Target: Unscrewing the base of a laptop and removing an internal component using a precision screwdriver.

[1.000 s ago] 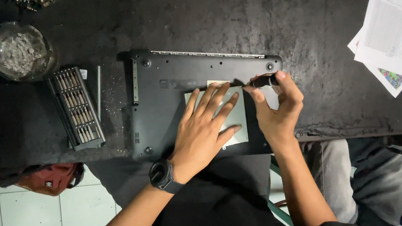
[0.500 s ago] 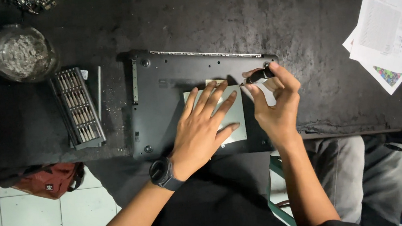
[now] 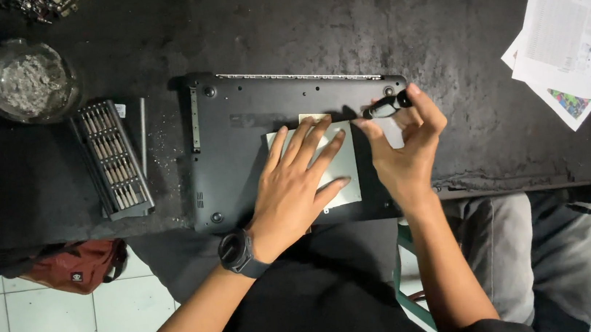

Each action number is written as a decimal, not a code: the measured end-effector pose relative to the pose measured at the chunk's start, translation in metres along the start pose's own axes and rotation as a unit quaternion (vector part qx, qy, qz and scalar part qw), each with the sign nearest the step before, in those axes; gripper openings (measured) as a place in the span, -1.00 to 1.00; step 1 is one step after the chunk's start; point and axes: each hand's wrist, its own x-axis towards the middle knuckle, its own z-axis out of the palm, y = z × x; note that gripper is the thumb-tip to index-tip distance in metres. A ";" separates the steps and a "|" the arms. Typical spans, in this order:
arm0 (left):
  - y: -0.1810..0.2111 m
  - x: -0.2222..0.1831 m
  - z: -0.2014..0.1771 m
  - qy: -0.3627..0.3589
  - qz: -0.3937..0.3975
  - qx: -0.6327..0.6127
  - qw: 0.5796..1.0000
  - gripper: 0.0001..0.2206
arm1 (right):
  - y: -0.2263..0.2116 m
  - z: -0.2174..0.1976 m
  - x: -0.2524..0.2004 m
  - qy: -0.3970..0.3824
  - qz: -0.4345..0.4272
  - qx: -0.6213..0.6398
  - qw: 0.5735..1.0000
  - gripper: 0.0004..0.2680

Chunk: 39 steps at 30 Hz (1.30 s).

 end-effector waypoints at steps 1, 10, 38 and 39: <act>0.000 0.000 0.001 0.000 0.000 0.001 1.000 -0.46 | -0.012 0.002 0.008 0.000 0.000 0.001 1.000 -0.45; -0.001 0.000 0.001 -0.004 0.004 0.007 1.000 -0.46 | -0.026 0.000 0.018 -0.039 0.007 0.051 0.998 -0.44; 0.000 0.001 -0.001 -0.021 -0.004 0.012 1.000 -0.45 | -0.021 0.003 0.020 -0.009 0.000 0.051 0.999 -0.45; -0.001 0.001 0.000 -0.018 -0.001 0.012 1.000 -0.45 | -0.011 0.002 0.016 0.007 -0.004 0.005 1.000 -0.41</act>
